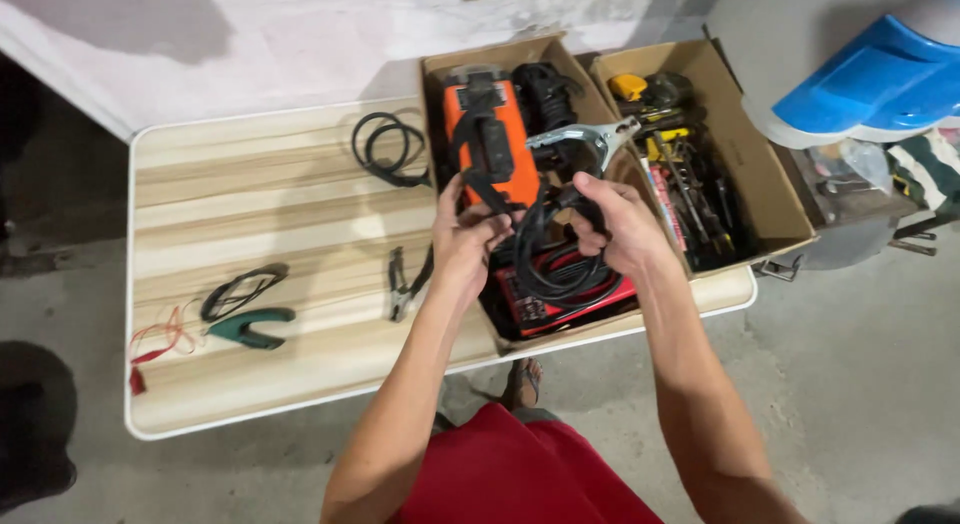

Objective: Organizing and packing various electrical cables and tools into boxes in a storage area.

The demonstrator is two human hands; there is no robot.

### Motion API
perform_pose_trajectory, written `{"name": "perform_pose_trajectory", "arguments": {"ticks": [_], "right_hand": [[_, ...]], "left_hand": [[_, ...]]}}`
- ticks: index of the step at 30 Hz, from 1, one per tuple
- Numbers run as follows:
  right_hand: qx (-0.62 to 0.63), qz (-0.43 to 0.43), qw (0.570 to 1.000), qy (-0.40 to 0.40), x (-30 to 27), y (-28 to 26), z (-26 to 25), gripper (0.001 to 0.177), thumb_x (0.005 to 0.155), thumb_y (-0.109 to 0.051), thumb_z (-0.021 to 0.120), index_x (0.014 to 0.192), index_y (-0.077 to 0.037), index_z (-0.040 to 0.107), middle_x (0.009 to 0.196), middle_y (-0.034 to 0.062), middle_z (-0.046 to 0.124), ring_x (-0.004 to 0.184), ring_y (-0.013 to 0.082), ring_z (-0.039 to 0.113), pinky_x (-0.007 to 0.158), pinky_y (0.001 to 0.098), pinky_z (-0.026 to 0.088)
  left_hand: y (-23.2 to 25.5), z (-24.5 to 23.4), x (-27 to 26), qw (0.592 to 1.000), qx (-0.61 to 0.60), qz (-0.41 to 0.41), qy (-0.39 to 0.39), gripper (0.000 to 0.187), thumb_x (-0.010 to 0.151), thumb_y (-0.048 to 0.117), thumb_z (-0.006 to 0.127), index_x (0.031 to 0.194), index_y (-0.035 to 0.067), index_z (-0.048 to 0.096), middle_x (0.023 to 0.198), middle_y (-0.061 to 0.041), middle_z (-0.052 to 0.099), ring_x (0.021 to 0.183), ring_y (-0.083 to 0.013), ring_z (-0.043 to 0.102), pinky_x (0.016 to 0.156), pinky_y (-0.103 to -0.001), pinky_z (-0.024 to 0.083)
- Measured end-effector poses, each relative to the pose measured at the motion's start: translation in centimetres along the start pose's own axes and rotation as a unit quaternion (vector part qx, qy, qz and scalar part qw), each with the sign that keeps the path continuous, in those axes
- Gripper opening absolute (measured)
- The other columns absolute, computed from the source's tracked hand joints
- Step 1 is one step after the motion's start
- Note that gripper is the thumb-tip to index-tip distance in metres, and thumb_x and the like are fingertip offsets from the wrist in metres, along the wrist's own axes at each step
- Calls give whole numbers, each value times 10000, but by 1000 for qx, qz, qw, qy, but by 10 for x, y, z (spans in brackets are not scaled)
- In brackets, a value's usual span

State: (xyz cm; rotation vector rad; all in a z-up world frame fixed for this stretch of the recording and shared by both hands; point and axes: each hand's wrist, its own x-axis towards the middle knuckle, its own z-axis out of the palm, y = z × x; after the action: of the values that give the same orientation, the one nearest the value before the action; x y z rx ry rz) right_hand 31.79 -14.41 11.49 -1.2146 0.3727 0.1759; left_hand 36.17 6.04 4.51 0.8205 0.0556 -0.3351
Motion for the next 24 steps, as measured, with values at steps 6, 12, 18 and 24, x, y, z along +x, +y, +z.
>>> {"name": "perform_pose_trajectory", "arguments": {"ticks": [6, 12, 18, 24], "right_hand": [[-233, -78, 969, -31, 48, -13, -91, 297, 912, -293, 760, 1081, -49, 755, 886, 58, 686, 745, 140, 595, 653, 282, 476], [-527, -321, 741, -265, 116, -38, -131, 570, 966, -320, 760, 1394, 9, 579, 1328, 253, 591, 1199, 388, 557, 984, 452, 438], [-581, -292, 691, -314, 177, -23, -170, 561, 899, -384, 795, 1359, -118, 615, 1169, 213, 715, 1068, 413, 675, 908, 502, 508], [-677, -153, 669, -265, 187, -15, -166, 833, 664, -446, 853, 1389, -187, 535, 933, 190, 739, 879, 415, 715, 830, 521, 549]], "left_hand": [[-23, 67, 39, 995, 79, -44, -41, 808, 860, 108, 756, 1555, 153, 346, 920, -27, 683, 731, -107, 646, 629, -290, 543], [-64, 82, 101, 961, 254, 75, -79, 487, 922, 220, 855, 1317, 1, 672, 1016, -21, 692, 820, -91, 602, 668, -277, 482], [-54, 115, 111, 817, 577, 16, -1, 601, 735, 336, 883, 1231, 57, 691, 882, -183, 764, 776, -230, 746, 731, -348, 551], [-101, 94, 138, 753, 650, -44, -93, 638, 665, 123, 838, 1275, 63, 659, 1061, -237, 750, 982, -332, 754, 859, -396, 576]]}}
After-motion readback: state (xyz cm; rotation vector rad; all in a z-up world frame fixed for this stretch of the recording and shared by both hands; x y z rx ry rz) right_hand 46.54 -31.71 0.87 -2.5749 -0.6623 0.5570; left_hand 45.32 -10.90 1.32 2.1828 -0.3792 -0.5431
